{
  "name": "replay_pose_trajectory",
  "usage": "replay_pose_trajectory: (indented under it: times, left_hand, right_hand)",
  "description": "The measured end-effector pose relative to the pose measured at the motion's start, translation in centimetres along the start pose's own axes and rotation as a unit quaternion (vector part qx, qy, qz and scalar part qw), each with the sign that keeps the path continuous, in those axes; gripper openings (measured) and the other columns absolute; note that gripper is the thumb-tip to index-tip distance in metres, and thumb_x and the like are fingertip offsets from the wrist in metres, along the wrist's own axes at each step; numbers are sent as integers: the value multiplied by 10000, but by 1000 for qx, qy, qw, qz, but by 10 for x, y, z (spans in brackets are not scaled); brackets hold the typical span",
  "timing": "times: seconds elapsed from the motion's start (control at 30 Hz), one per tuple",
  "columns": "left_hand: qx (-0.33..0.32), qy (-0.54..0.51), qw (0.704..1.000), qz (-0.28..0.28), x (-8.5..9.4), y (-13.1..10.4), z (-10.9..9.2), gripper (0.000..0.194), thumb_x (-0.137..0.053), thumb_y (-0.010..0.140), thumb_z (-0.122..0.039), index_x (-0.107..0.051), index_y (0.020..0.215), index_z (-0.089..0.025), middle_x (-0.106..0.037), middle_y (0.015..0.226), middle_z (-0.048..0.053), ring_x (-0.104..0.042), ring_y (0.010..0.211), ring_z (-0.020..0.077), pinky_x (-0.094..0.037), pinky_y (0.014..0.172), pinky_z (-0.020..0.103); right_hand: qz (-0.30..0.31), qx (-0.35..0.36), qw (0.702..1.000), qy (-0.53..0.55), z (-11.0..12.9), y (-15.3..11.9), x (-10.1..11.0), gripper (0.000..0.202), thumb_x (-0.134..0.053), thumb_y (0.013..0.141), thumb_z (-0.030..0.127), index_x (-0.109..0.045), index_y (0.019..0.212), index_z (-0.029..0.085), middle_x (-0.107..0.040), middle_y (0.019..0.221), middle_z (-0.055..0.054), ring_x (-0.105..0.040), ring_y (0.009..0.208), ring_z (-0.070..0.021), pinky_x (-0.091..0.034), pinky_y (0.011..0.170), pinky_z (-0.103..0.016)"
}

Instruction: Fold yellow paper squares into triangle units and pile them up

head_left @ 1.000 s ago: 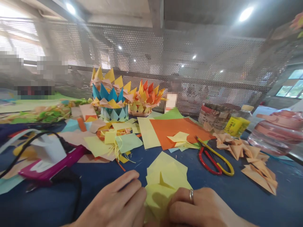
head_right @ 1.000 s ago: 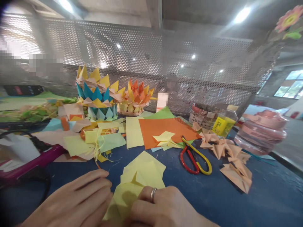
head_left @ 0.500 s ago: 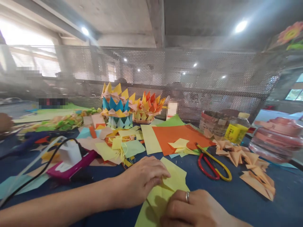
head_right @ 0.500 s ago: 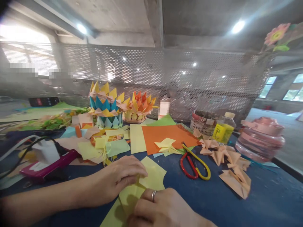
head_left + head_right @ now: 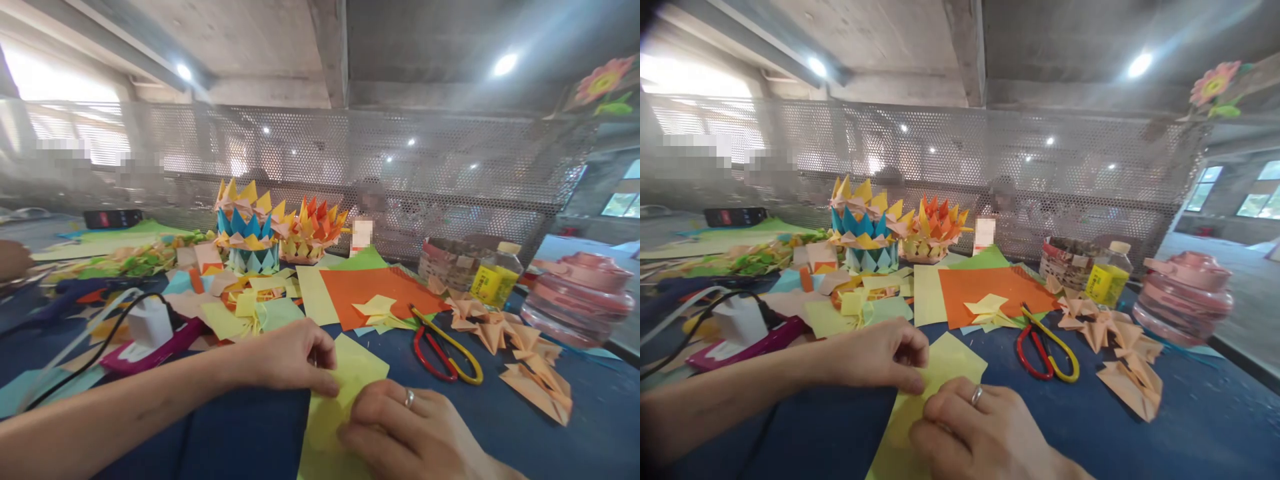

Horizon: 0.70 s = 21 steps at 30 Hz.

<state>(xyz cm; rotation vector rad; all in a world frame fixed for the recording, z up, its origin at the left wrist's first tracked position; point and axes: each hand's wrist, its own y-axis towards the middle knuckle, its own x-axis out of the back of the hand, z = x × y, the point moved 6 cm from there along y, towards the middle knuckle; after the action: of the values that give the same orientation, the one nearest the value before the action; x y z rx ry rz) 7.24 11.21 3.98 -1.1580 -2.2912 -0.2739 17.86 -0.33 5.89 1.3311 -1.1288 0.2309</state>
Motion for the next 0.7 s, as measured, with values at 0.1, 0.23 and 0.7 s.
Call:
replay_pose_trajectory:
  times: [0.1,0.23,0.7]
  left_hand:
    - [43,-106,993,-9,2,0,10,306,-740,636,-384,-592,717,-129,-499,554,-56,-405,470,60,-304,458,179]
    - [91,-208,973,-45,-5,-1,21,354,-735,613,-333,-540,835,-137,-526,553,-64,-465,420,62,-309,396,161]
    - [58,-160,982,-86,-23,-29,22,383,-554,703,-147,-431,1063,-195,-473,555,-122,-474,396,74,-352,383,148]
  right_hand:
    - [-7,-59,998,-36,-1,7,9,152,-507,937,256,-636,922,177,-700,826,-32,-654,844,-148,-513,693,-208]
    - [-42,-62,995,-68,0,8,11,103,-565,902,266,-632,872,194,-702,790,-16,-659,798,-141,-493,789,-258]
    - [-6,-37,998,-60,-5,6,-6,383,-333,981,93,-632,770,208,-696,702,11,-640,668,-114,-492,668,-205]
